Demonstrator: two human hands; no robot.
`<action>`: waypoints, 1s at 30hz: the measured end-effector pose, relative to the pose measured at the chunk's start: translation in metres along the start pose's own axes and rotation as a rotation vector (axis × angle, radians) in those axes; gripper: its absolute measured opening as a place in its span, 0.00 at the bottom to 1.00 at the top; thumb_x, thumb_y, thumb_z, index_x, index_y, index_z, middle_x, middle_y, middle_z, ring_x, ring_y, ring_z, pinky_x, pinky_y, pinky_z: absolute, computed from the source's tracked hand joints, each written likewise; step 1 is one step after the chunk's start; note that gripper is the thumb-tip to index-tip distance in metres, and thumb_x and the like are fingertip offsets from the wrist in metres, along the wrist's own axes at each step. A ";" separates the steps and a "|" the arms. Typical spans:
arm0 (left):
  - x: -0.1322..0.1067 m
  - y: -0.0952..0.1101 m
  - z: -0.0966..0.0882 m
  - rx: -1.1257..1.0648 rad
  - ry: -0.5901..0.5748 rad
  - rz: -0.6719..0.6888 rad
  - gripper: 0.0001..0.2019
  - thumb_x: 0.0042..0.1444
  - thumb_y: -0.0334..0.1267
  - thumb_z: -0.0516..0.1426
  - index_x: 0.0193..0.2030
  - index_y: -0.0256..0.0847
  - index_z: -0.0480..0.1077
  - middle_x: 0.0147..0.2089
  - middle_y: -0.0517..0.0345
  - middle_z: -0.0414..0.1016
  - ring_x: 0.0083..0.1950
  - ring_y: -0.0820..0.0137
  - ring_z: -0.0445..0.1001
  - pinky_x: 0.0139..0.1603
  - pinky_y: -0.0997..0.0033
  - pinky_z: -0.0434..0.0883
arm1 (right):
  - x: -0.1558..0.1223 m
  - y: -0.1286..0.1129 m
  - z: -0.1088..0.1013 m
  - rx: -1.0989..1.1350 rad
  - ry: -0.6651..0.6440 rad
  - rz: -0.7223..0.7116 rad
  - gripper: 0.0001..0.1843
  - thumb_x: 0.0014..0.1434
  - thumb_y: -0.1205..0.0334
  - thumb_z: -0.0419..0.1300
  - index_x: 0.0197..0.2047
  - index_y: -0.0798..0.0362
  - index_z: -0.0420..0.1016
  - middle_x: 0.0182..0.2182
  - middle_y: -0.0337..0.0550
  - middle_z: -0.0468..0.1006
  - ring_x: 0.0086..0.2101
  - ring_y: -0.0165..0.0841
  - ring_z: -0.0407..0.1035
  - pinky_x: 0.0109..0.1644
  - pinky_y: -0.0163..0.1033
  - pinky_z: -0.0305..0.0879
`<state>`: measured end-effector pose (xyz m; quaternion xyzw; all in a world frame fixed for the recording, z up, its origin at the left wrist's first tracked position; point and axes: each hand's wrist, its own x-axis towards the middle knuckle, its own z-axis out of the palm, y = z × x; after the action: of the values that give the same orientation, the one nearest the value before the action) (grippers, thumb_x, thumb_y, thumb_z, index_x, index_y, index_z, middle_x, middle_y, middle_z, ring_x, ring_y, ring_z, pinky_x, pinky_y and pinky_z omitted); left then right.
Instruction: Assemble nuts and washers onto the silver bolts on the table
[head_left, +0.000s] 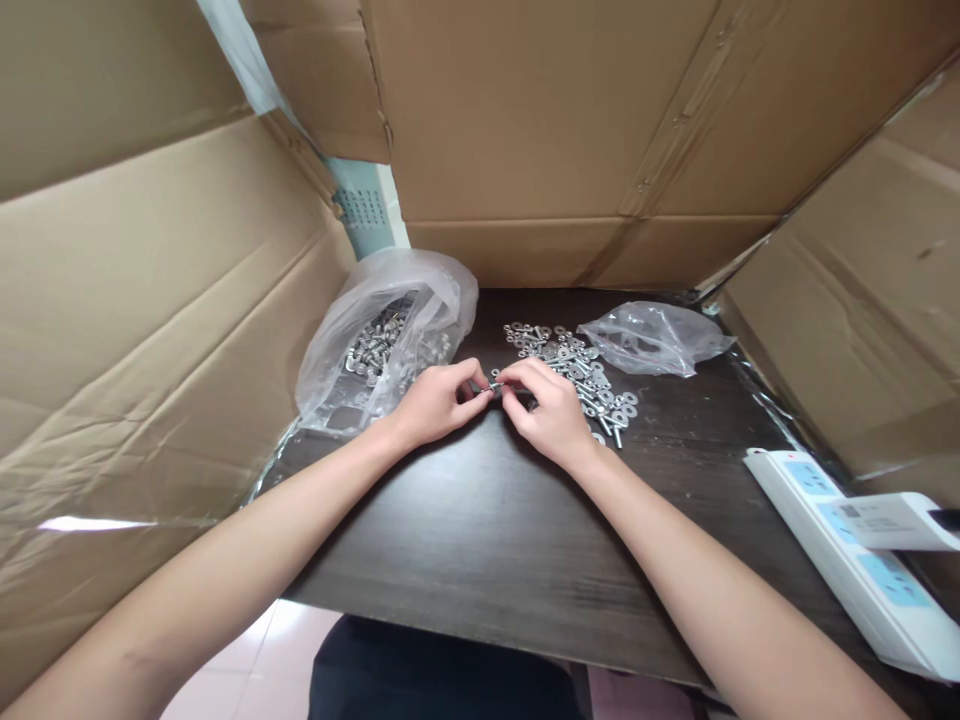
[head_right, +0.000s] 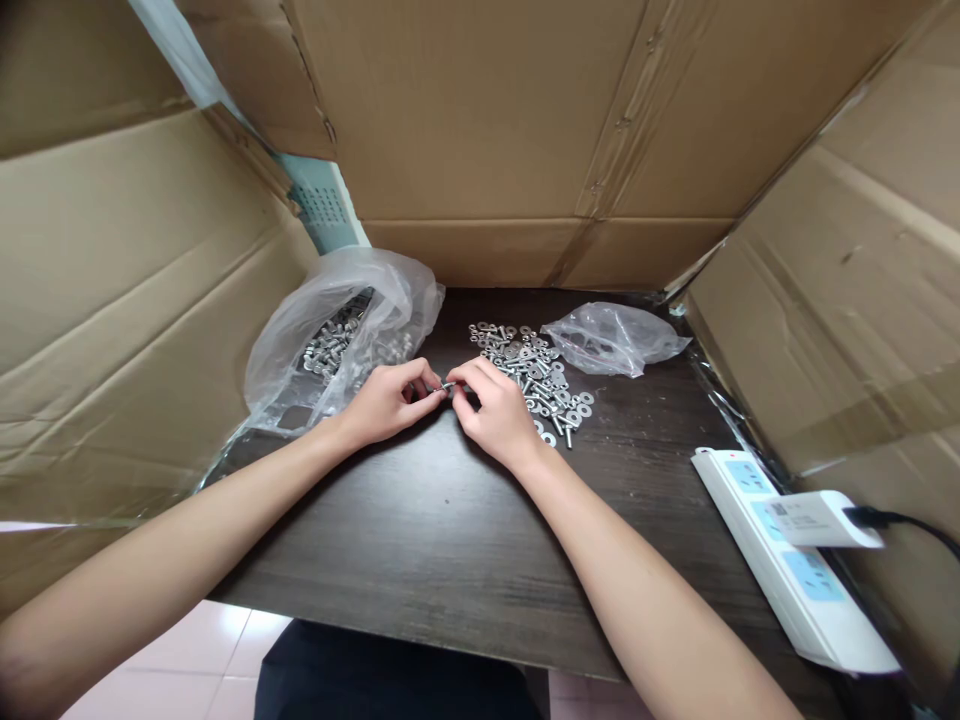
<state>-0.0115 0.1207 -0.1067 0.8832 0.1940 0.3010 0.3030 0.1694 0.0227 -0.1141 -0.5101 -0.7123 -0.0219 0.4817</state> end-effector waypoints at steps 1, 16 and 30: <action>0.000 0.000 0.000 -0.001 0.007 0.004 0.04 0.62 0.37 0.61 0.37 0.40 0.72 0.30 0.63 0.77 0.28 0.74 0.73 0.32 0.76 0.68 | 0.000 0.000 0.000 -0.002 0.003 -0.004 0.08 0.65 0.73 0.57 0.42 0.51 0.74 0.37 0.44 0.78 0.37 0.35 0.75 0.43 0.41 0.74; -0.001 0.000 0.000 0.034 0.021 0.067 0.03 0.62 0.35 0.60 0.37 0.39 0.73 0.31 0.62 0.77 0.29 0.75 0.73 0.32 0.77 0.67 | 0.000 -0.002 0.001 0.036 -0.017 0.017 0.08 0.65 0.73 0.58 0.40 0.51 0.75 0.37 0.45 0.77 0.38 0.35 0.74 0.43 0.41 0.74; -0.002 0.000 0.000 0.053 0.005 0.017 0.04 0.63 0.37 0.59 0.39 0.40 0.72 0.32 0.60 0.79 0.29 0.73 0.74 0.32 0.75 0.68 | 0.001 -0.001 0.001 0.046 -0.004 0.013 0.08 0.65 0.72 0.59 0.40 0.50 0.76 0.44 0.47 0.80 0.45 0.38 0.77 0.50 0.44 0.76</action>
<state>-0.0132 0.1203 -0.1074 0.8917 0.1952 0.3007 0.2763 0.1678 0.0232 -0.1136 -0.5036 -0.7101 -0.0011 0.4921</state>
